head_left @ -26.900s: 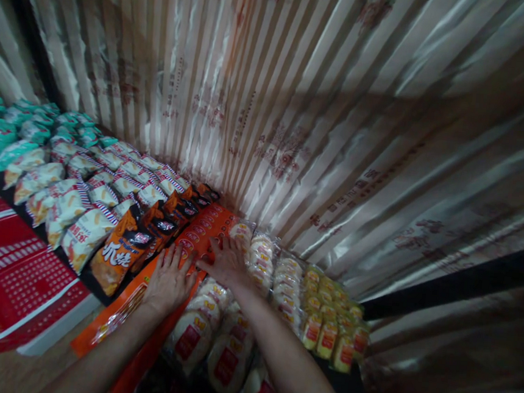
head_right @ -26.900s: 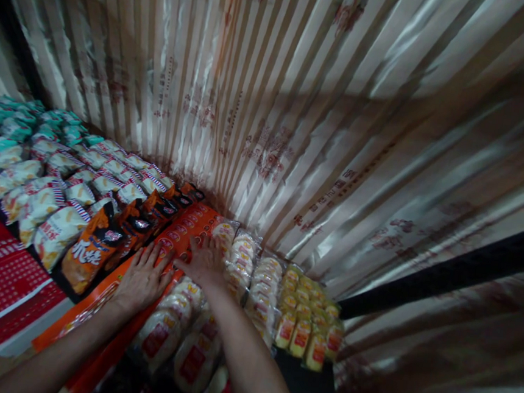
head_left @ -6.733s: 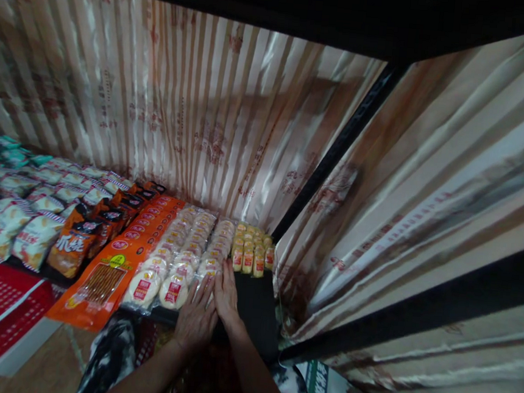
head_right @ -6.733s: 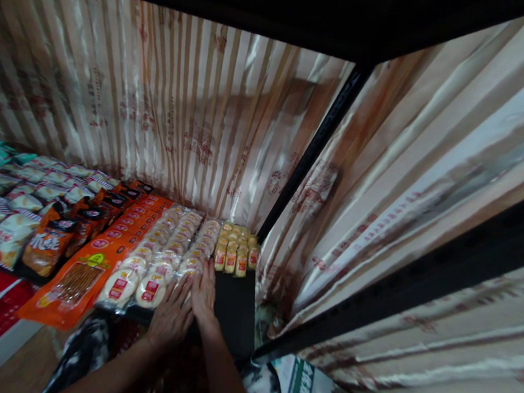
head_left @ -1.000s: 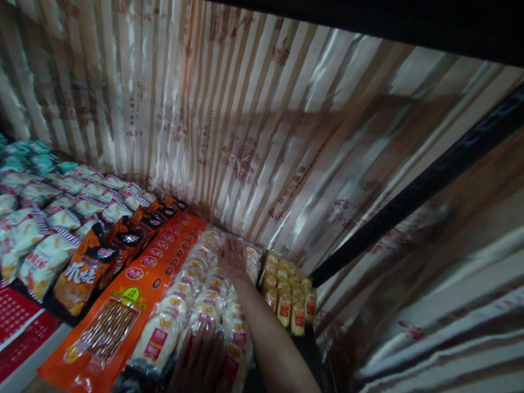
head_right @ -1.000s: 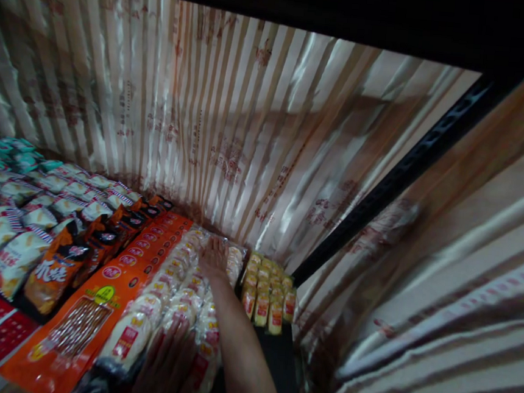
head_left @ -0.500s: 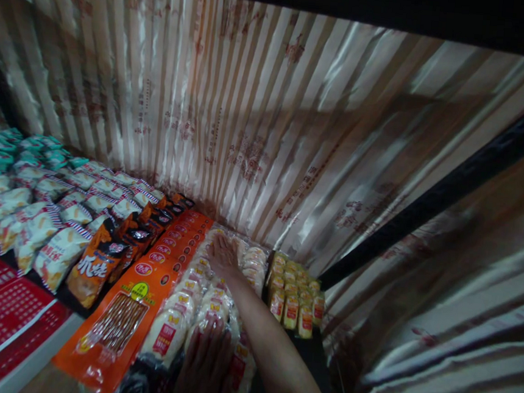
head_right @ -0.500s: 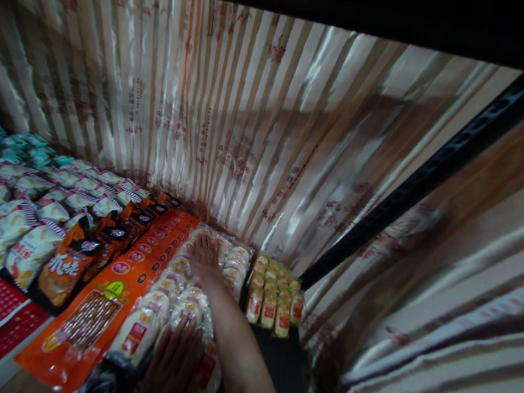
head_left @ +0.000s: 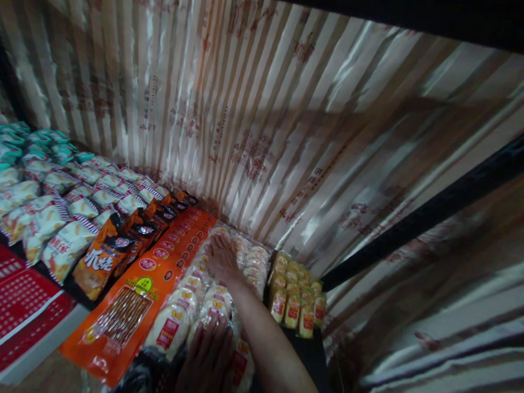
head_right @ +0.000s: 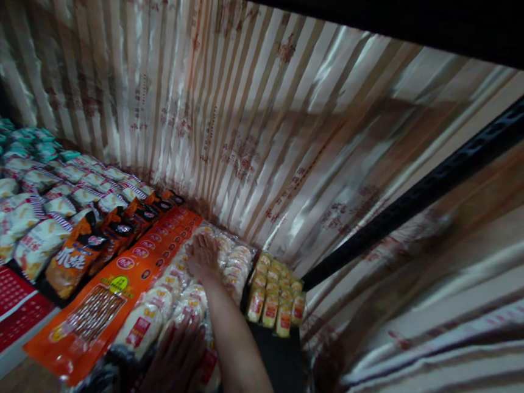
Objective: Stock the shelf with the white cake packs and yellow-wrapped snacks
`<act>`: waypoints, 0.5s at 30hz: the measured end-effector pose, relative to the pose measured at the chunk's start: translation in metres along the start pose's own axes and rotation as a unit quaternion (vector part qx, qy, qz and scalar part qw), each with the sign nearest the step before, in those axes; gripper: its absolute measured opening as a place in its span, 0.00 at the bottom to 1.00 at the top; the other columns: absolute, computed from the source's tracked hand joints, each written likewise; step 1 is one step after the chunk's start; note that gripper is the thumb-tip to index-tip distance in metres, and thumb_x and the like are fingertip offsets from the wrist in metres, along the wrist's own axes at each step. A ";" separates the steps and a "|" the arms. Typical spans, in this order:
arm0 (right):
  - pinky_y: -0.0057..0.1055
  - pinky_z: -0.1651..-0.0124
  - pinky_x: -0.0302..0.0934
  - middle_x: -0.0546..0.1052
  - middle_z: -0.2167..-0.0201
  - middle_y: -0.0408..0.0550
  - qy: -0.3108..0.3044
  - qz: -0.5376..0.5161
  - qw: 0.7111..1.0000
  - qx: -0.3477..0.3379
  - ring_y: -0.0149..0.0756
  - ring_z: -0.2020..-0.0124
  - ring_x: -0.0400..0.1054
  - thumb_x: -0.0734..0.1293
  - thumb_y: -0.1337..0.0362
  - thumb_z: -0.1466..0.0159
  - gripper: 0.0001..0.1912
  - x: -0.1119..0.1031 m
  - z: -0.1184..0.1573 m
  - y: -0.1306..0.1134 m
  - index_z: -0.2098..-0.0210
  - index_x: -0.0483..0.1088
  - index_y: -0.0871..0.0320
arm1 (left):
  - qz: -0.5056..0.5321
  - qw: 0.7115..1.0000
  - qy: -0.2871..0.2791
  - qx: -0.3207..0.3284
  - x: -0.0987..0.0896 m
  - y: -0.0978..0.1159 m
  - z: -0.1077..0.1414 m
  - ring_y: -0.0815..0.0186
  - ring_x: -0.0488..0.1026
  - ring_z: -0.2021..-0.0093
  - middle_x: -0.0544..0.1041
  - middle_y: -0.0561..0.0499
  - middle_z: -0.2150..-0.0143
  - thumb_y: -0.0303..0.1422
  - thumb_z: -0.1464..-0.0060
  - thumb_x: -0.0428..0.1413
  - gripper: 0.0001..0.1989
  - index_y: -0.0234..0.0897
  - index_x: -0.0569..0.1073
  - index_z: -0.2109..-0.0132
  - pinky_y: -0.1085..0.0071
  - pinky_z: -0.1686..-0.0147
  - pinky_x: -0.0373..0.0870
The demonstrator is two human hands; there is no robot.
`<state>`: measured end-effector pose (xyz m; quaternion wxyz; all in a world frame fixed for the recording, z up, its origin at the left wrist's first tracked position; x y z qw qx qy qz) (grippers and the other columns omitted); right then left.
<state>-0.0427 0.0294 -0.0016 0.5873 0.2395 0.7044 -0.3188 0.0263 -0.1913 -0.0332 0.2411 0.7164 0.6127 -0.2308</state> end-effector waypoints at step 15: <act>0.45 0.34 0.41 0.55 0.36 0.56 0.139 -0.113 0.984 0.003 0.40 0.33 0.43 0.49 0.59 0.32 0.26 -0.045 0.064 0.014 0.39 0.57 0.65 | -0.034 0.997 -0.065 -0.015 -0.001 0.000 0.001 0.58 0.55 0.36 0.65 0.43 0.39 0.36 0.39 0.43 0.22 0.34 0.63 0.41 0.56 0.37 0.42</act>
Point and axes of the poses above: each hand's wrist, its own z-axis away from the middle knuckle, its own x-axis out of the palm, y = z × x, the point moved 5 cm from there along -z, towards the middle knuckle
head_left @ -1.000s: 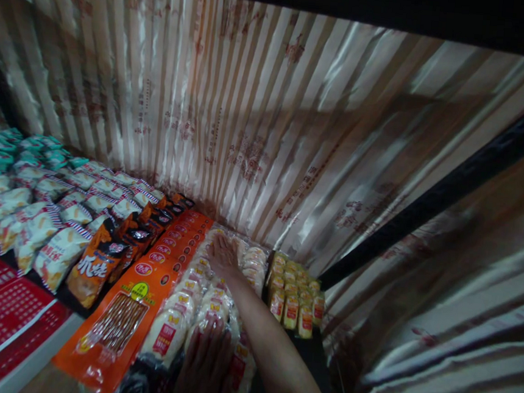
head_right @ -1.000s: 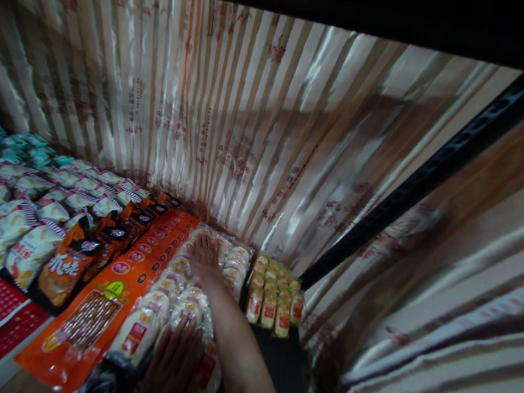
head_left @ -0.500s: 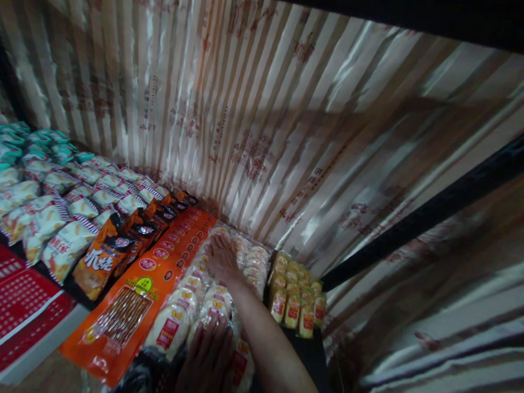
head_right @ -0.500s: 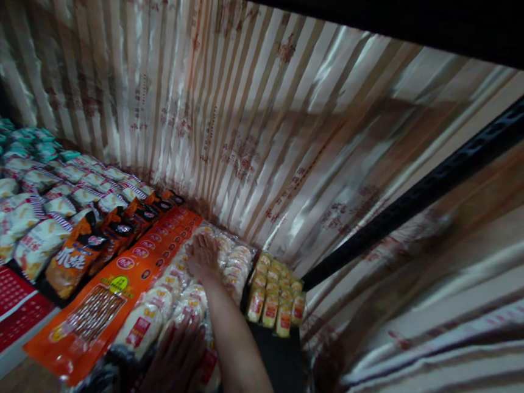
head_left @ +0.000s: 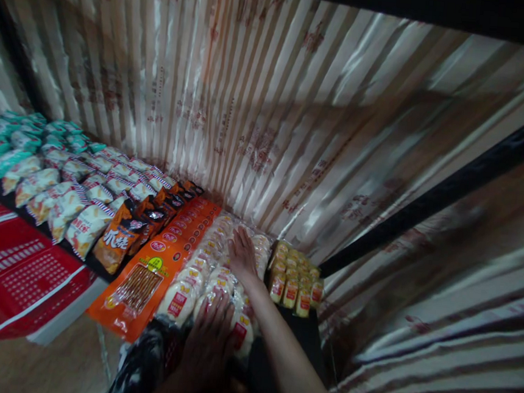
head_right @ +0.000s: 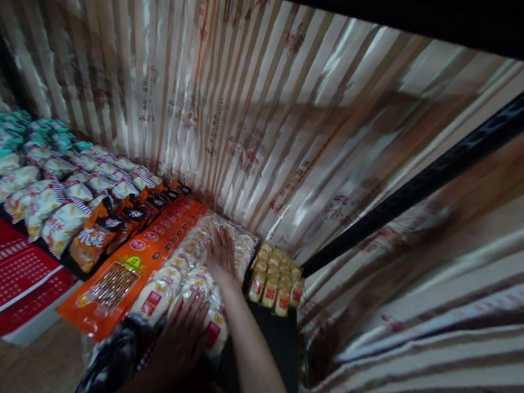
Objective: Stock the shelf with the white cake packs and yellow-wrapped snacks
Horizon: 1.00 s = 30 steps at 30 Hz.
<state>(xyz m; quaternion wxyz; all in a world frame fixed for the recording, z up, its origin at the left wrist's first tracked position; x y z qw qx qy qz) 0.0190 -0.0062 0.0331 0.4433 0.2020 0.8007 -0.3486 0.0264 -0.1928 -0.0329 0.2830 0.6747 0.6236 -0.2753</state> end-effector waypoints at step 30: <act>0.48 0.36 0.44 0.50 0.34 0.59 0.197 -0.038 0.953 0.228 0.43 0.32 0.37 0.47 0.52 0.33 0.33 -0.036 0.191 0.071 0.36 0.49 0.68 | 0.018 0.999 -0.035 0.001 -0.020 0.026 0.017 0.50 0.45 0.33 0.50 0.37 0.33 0.32 0.43 0.48 0.27 0.31 0.58 0.37 0.52 0.38 0.49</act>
Point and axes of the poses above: each hand's wrist, its own z-axis away from the middle knuckle, its own x-axis out of the palm, y = z × x, the point moved 5 cm from there along -z, towards the middle knuckle
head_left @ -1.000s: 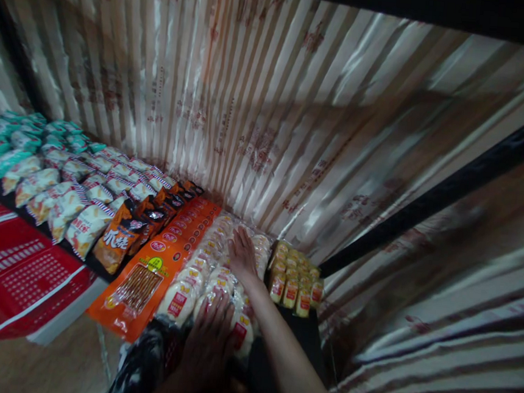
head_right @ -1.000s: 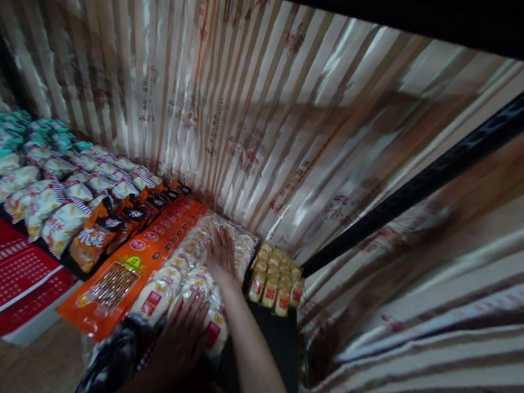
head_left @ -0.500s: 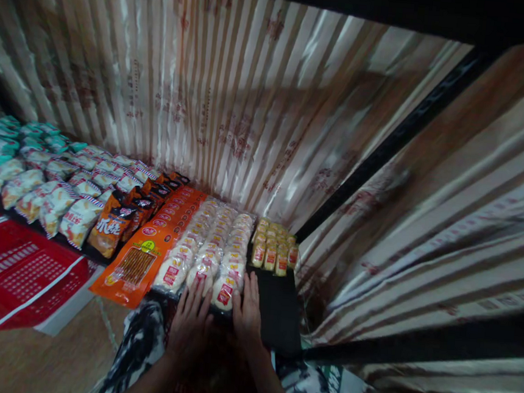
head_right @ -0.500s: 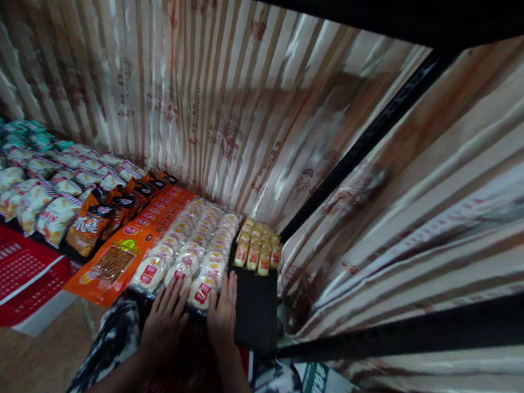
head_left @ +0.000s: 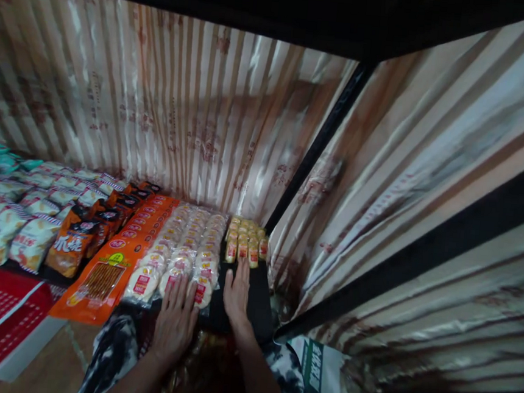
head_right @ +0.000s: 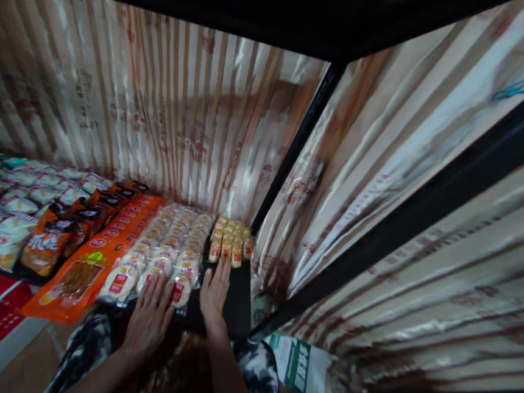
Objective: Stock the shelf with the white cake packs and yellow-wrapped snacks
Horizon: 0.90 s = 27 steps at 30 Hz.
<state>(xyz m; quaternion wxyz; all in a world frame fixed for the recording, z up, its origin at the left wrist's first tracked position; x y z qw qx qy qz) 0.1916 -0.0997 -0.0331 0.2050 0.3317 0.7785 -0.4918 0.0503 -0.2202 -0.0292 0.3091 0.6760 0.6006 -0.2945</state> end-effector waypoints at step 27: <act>0.52 0.42 0.50 0.62 0.42 0.68 0.134 -0.005 0.989 0.063 0.52 0.39 0.53 0.50 0.50 0.35 0.33 0.000 -0.059 0.070 0.41 0.56 0.71 | 0.042 0.991 -0.055 0.118 0.099 0.070 -0.130 0.52 0.55 0.36 0.61 0.38 0.37 0.27 0.48 0.48 0.27 0.30 0.61 0.40 0.54 0.40 0.52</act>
Point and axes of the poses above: each hand's wrist, its own z-axis away from the middle knuckle, its own x-axis out of the palm, y = z × x, the point moved 5 cm from there along -z, towards the middle knuckle
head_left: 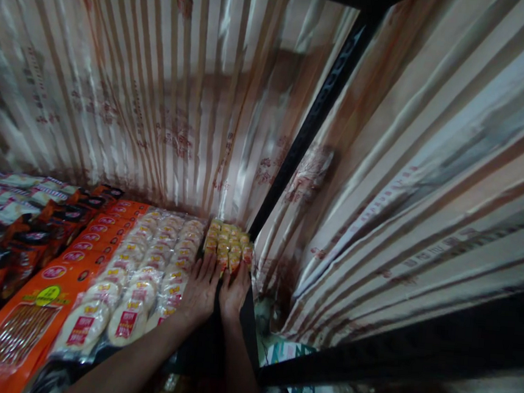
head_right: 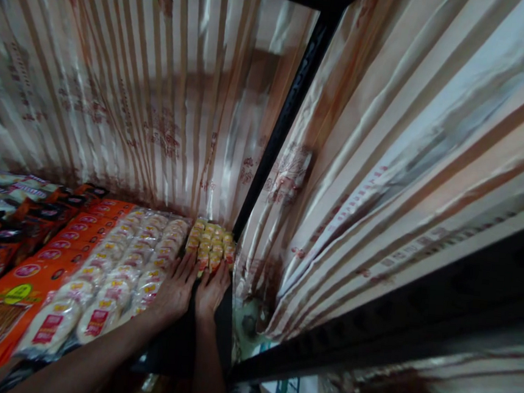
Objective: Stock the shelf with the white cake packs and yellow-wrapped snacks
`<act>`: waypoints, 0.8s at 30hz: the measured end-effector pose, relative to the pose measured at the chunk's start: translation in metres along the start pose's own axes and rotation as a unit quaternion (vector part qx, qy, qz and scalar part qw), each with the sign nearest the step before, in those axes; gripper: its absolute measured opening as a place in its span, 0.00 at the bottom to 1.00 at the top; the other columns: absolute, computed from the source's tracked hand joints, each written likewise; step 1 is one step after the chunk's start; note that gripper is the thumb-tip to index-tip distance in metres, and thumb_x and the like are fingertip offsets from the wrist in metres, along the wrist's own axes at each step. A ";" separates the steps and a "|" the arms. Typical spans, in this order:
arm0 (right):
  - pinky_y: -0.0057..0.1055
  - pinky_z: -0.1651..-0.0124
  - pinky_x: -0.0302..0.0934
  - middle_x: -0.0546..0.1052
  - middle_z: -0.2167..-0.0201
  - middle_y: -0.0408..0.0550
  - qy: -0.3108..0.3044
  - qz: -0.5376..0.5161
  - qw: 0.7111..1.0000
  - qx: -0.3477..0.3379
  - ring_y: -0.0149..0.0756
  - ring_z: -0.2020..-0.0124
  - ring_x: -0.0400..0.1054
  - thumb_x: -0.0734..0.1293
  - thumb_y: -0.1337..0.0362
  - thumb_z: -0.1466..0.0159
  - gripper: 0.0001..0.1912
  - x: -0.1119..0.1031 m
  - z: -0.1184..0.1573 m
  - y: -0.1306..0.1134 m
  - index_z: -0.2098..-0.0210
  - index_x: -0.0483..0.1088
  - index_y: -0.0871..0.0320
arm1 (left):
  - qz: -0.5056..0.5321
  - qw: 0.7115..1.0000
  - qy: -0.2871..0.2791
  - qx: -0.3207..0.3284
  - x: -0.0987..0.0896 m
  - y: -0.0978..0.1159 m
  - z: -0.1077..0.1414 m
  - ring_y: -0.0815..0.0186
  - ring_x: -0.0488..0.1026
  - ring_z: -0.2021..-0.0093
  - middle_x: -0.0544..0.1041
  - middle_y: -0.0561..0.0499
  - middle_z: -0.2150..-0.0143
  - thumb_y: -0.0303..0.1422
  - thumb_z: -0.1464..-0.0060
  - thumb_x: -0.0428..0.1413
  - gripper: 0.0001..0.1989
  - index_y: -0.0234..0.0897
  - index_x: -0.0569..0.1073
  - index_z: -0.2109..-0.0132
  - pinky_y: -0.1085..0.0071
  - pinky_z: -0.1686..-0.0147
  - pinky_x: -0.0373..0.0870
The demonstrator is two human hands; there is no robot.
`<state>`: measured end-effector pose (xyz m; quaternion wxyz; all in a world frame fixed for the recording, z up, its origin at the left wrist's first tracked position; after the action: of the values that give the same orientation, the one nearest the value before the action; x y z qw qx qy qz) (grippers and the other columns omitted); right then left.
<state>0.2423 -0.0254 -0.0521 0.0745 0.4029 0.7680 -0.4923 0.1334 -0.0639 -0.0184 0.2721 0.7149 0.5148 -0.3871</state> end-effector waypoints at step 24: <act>0.54 0.39 0.45 0.59 0.39 0.65 0.012 0.001 1.000 -0.006 0.50 0.36 0.48 0.48 0.51 0.33 0.30 0.011 -0.038 -0.002 0.39 0.56 0.66 | 0.017 1.000 -0.006 0.017 0.021 -0.010 -0.038 0.57 0.50 0.34 0.59 0.47 0.35 0.30 0.44 0.47 0.27 0.43 0.57 0.37 0.55 0.38 0.46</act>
<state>0.2443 0.0111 -0.0366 0.0681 0.4095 0.7714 -0.4823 0.1379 -0.0193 -0.0151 0.2689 0.7257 0.4945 -0.3956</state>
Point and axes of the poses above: each hand's wrist, its own z-axis away from the middle knuckle, its own x-axis out of the palm, y = z × x, the point moved 5 cm from there along -z, towards the middle knuckle
